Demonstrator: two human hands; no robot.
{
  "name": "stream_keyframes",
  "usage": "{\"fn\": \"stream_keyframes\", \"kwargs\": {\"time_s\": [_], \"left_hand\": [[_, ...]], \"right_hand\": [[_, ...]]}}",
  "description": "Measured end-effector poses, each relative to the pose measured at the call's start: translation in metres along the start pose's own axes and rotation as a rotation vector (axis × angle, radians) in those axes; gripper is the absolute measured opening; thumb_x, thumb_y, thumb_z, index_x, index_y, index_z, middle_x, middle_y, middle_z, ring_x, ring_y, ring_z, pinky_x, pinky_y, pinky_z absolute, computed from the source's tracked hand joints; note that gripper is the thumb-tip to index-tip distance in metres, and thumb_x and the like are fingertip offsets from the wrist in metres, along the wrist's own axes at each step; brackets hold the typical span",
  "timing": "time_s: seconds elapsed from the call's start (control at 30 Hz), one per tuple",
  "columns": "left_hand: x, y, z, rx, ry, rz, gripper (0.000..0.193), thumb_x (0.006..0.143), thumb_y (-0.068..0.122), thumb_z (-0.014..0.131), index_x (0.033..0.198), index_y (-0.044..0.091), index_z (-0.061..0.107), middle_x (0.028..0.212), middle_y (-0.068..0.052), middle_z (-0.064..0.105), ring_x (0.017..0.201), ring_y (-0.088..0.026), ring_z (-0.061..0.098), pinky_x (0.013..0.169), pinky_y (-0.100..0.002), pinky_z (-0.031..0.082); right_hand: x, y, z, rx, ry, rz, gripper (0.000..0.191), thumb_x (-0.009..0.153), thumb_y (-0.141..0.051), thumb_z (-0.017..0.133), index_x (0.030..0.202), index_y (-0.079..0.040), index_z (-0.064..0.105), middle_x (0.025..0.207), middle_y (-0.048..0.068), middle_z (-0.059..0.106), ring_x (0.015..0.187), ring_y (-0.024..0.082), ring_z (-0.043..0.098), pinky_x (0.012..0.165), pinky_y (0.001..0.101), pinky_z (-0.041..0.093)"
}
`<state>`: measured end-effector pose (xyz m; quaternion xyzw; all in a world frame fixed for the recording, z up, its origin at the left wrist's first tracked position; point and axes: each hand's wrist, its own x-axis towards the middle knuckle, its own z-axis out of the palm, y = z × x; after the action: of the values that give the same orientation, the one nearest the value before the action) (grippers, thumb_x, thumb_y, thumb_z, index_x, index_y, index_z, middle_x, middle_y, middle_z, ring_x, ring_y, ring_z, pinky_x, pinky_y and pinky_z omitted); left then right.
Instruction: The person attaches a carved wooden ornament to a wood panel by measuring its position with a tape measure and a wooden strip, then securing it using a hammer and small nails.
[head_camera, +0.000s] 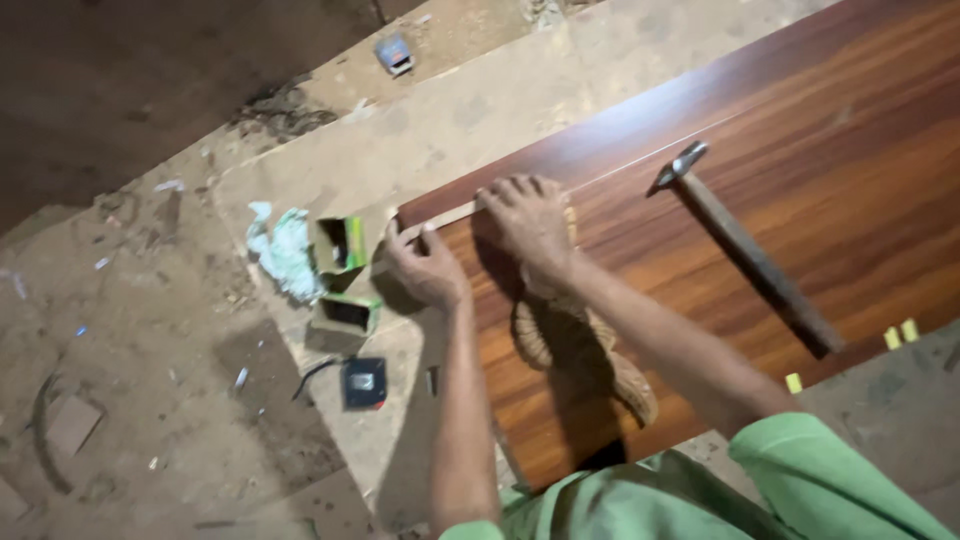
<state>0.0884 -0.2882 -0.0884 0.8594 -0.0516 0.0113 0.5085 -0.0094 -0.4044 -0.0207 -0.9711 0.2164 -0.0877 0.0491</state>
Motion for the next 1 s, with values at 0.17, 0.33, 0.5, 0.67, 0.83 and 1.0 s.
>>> {"fn": "stream_keyframes", "kwargs": {"time_s": [0.17,0.33,0.5,0.67,0.83,1.0], "left_hand": [[0.003,0.001,-0.011,-0.032,0.061,0.060,0.077,0.091,0.014,0.077,0.155,0.005,0.035,0.126,-0.016,0.063,0.115,-0.032,0.063,0.095,-0.043,0.053],[0.004,0.012,-0.024,0.019,-0.057,-0.130,0.077,0.090,0.020,0.075,0.156,0.008,0.036,0.129,-0.015,0.065,0.119,-0.032,0.063,0.098,-0.043,0.053],[0.008,0.022,-0.036,0.018,0.046,-0.026,0.092,0.087,0.022,0.079,0.156,-0.003,0.024,0.138,-0.028,0.053,0.126,-0.041,0.055,0.104,-0.047,0.045],[0.010,0.034,-0.044,-0.002,0.038,-0.034,0.084,0.090,0.022,0.075,0.158,0.003,0.031,0.142,-0.023,0.056,0.126,-0.039,0.059,0.105,-0.046,0.048],[-0.032,0.006,-0.069,-0.346,0.022,0.047,0.042,0.104,0.023,0.073,0.133,0.003,0.051,0.118,-0.013,0.062,0.104,-0.024,0.064,0.091,-0.039,0.057],[-0.187,-0.056,-0.188,-0.531,-0.159,0.058,0.071,0.101,0.000,0.079,0.159,0.002,0.039,0.109,-0.004,0.057,0.087,-0.014,0.053,0.082,-0.031,0.051]], "right_hand": [[0.008,-0.007,0.002,0.004,0.096,-0.061,0.035,0.089,-0.015,0.066,0.124,-0.017,0.072,0.121,0.002,0.067,0.116,0.023,0.062,0.096,0.0405,0.049],[0.005,-0.016,0.006,-0.034,0.146,-0.064,0.032,0.093,-0.011,0.060,0.121,-0.017,0.074,0.119,0.001,0.068,0.113,0.023,0.062,0.098,0.0415,0.049],[0.003,-0.023,0.001,-0.022,0.145,-0.063,0.032,0.094,-0.011,0.060,0.122,-0.016,0.073,0.118,0.001,0.068,0.113,0.023,0.062,0.098,0.0421,0.049],[0.010,-0.034,-0.022,-0.079,0.071,-0.143,0.038,0.081,-0.023,0.070,0.117,-0.012,0.068,0.112,0.007,0.065,0.108,0.027,0.061,0.089,0.0453,0.048],[-0.052,-0.019,-0.052,-0.116,0.258,-0.279,0.036,0.093,-0.010,0.068,0.128,-0.013,0.064,0.126,0.006,0.060,0.118,0.027,0.059,0.097,0.0430,0.047],[-0.243,-0.055,-0.076,-0.127,0.149,-0.300,0.065,0.078,-0.054,0.065,0.130,-0.015,0.069,0.102,0.009,0.063,0.092,0.026,0.063,0.094,0.0576,0.051]]}}
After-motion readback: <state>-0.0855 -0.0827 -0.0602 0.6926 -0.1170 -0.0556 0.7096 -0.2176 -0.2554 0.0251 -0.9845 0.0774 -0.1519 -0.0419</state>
